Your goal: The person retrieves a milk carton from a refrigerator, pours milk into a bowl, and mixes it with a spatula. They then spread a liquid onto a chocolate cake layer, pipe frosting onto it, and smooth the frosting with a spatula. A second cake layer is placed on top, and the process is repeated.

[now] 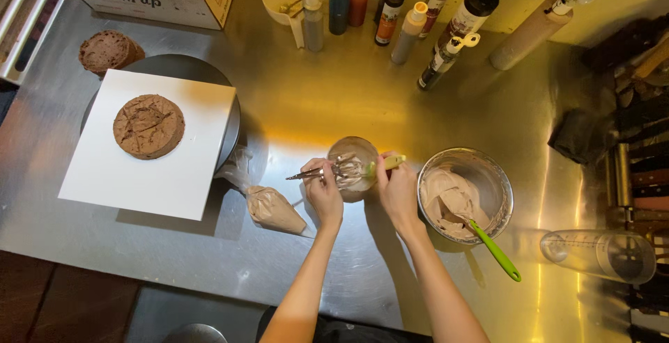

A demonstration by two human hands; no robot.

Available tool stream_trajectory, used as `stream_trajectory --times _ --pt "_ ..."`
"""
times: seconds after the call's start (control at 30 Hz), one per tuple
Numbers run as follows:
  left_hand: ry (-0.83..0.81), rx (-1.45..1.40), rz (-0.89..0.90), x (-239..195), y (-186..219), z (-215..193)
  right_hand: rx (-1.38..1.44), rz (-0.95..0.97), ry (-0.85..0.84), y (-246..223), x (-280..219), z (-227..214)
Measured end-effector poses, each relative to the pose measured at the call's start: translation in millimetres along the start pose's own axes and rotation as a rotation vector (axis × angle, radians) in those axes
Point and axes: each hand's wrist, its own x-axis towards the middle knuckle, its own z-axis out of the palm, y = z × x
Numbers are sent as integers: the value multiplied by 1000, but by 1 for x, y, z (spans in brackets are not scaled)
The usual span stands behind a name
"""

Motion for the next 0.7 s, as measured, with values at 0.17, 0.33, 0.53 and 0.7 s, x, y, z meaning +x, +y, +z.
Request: stream_trajectory --times 0.17,0.33,0.53,0.7 --pt "-86 44 116 21 51 -26 -18 -47 -6 -41 19 -33" --pt "-28 -6 177 53 114 -74 8 -196 -44 -113 36 -55" --pt "50 7 243 112 148 -167 126 -177 -145 -210 61 -26" --pt "67 -36 267 180 130 -261 212 -404 18 -293 55 45"
